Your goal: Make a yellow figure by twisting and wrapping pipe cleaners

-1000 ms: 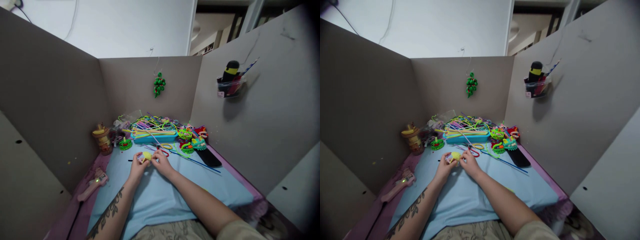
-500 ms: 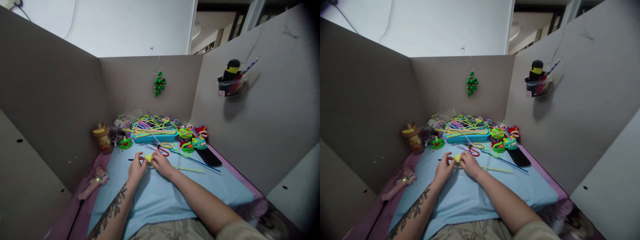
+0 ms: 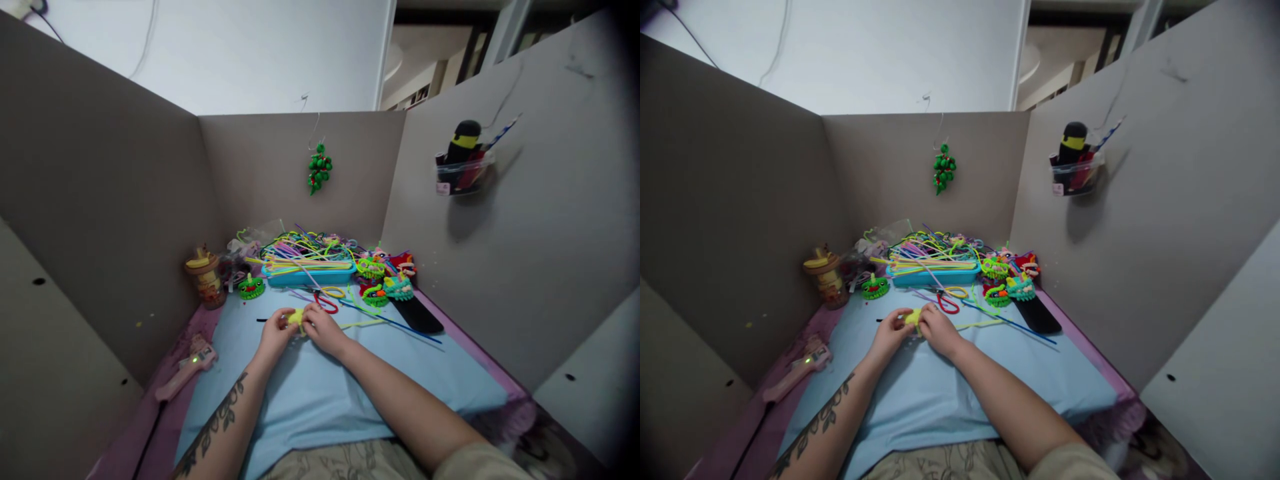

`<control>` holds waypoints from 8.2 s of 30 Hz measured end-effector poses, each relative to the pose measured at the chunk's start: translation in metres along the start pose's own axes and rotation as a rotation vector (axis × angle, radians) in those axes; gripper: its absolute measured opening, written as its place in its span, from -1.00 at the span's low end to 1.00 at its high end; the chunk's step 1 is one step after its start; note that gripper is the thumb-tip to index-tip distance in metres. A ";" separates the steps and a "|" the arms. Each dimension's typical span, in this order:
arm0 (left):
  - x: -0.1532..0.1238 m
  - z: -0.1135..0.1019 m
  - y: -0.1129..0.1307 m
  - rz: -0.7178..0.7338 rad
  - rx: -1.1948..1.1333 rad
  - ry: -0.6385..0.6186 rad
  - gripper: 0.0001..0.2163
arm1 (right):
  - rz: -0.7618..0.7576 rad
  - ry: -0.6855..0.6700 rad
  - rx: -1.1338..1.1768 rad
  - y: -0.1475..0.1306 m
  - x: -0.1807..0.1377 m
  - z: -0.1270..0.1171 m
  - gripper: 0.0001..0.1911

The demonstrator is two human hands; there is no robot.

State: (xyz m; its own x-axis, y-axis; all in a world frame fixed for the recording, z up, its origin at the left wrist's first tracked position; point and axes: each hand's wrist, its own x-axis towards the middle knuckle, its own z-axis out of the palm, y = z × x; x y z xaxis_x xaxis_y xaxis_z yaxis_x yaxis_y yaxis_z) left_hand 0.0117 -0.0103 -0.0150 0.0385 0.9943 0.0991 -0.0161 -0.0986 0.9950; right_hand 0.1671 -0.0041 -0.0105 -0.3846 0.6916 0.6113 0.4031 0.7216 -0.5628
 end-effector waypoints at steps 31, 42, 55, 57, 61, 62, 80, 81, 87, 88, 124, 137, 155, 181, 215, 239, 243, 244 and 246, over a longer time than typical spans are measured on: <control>-0.001 -0.029 0.023 0.294 0.357 0.557 -0.66 | 0.423 0.048 -0.509 0.037 0.001 -0.032 -0.84; -0.002 -0.029 0.018 0.277 0.577 0.476 -0.71 | 0.177 0.355 0.124 0.019 0.006 -0.033 -0.85; 0.005 -0.022 0.018 0.068 -0.013 0.265 -0.61 | 0.451 0.334 0.916 0.010 0.007 -0.011 -0.75; 0.005 -0.021 0.019 0.043 -0.029 0.239 -0.57 | 0.480 0.356 0.944 0.010 0.008 -0.012 -0.73; 0.003 -0.021 0.022 0.012 -0.047 0.178 -0.51 | 0.563 0.378 1.011 0.007 0.011 -0.015 -0.67; 0.003 -0.020 0.023 0.005 -0.053 0.157 -0.50 | 0.585 0.376 1.027 0.006 0.012 -0.015 -0.66; -0.001 -0.010 0.021 0.014 -0.146 -0.059 -0.56 | 0.300 0.132 0.455 -0.001 0.004 0.003 -0.79; -0.001 -0.010 0.021 0.016 -0.145 -0.063 -0.56 | 0.308 0.111 0.476 -0.004 0.003 0.004 -0.80; -0.002 -0.009 0.020 0.055 -0.114 -0.070 -0.58 | 0.366 0.212 0.594 -0.012 0.003 0.010 -0.79; -0.002 -0.009 0.020 0.059 -0.111 -0.071 -0.58 | 0.356 0.223 0.590 -0.012 0.003 0.010 -0.78; -0.001 -0.004 0.022 0.081 -0.188 0.037 -0.44 | 0.291 0.390 0.347 0.000 0.002 0.005 -0.80; 0.000 -0.008 0.015 0.109 -0.214 -0.119 -0.38 | 0.459 0.251 0.739 0.012 0.005 0.006 -0.75; -0.001 -0.009 0.014 0.190 0.201 0.096 -0.65 | 0.528 0.524 0.745 0.030 0.010 -0.001 -0.77; 0.003 -0.034 0.026 0.195 0.134 0.482 -0.68 | 0.471 0.859 0.716 0.065 0.013 -0.071 -0.70; -0.012 0.006 0.028 0.147 -0.122 0.031 -0.39 | 0.313 0.263 0.387 0.007 0.004 0.009 -0.93; -0.013 0.010 0.024 0.195 -0.031 0.163 -0.46 | 0.386 0.301 0.486 -0.011 0.003 0.006 -0.83; -0.013 0.010 0.024 0.156 -0.117 0.095 -0.40 | 0.392 0.370 0.496 -0.006 0.003 0.009 -0.86; -0.013 0.011 0.024 0.146 -0.138 0.078 -0.38 | 0.392 0.382 0.494 -0.005 0.003 0.010 -0.86; -0.013 0.011 0.024 0.122 -0.175 0.055 -0.36 | 0.401 0.397 0.478 -0.002 0.003 0.012 -0.86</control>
State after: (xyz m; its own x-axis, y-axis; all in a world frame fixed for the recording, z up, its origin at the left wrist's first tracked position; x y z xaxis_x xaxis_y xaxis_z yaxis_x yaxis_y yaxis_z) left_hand 0.0213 -0.0257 0.0075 -0.0291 0.9767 0.2128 -0.1907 -0.2144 0.9579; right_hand 0.1552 -0.0026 -0.0142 0.0816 0.9074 0.4124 0.0090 0.4131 -0.9107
